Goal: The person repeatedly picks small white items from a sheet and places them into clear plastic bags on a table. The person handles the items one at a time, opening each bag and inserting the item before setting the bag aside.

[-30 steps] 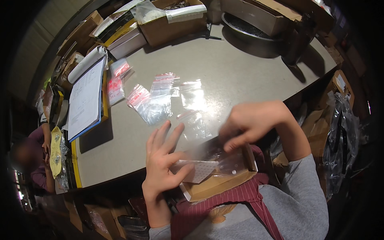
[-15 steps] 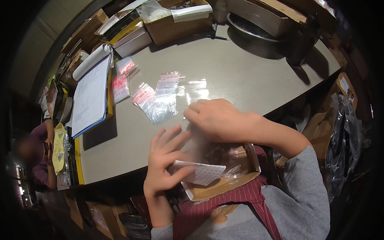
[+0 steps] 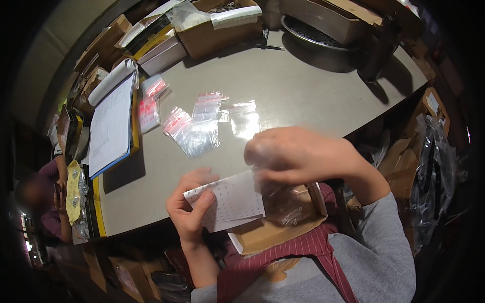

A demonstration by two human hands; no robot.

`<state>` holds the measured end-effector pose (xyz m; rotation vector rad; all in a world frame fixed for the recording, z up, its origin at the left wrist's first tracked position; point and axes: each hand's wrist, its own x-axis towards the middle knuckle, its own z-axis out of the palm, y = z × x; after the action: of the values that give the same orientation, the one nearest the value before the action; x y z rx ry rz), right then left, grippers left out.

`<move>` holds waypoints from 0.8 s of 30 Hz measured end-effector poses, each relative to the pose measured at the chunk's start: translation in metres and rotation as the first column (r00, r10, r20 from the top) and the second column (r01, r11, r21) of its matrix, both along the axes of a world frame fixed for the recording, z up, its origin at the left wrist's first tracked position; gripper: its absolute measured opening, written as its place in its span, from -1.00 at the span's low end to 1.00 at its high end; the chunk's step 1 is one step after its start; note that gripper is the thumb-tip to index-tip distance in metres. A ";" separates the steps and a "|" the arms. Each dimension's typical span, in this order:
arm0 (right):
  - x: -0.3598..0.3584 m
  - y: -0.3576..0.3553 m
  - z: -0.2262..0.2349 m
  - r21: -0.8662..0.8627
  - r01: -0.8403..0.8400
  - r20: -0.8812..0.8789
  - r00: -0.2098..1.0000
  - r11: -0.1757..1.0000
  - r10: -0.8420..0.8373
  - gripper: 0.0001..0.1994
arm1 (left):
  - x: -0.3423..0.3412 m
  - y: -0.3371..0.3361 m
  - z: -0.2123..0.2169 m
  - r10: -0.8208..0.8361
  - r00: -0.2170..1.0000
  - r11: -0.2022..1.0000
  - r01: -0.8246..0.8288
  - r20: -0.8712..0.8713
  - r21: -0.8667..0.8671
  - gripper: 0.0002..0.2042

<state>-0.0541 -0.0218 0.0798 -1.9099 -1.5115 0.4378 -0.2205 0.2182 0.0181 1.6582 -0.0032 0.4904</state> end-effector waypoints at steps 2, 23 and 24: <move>-0.009 0.002 -0.001 0.004 0.032 0.038 0.999 0.999 -0.032 -0.69 | 0.000 -0.003 0.002 0.045 0.999 0.999 -0.045 -0.020 -0.001 -0.89; -0.023 0.012 -0.047 0.435 0.027 0.482 0.838 0.900 -0.257 -0.73 | -0.003 -0.005 -0.002 0.093 0.989 0.951 -0.123 -0.116 -0.283 -0.78; -0.021 0.011 -0.049 0.450 0.033 0.446 0.857 0.892 -0.257 -0.73 | -0.003 -0.006 -0.002 0.092 0.989 0.947 -0.122 -0.114 -0.298 -0.78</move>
<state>-0.0751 -0.0104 0.0304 -1.8292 -1.5820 -0.4733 -0.2232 0.2124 0.0159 1.3815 0.2267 0.4652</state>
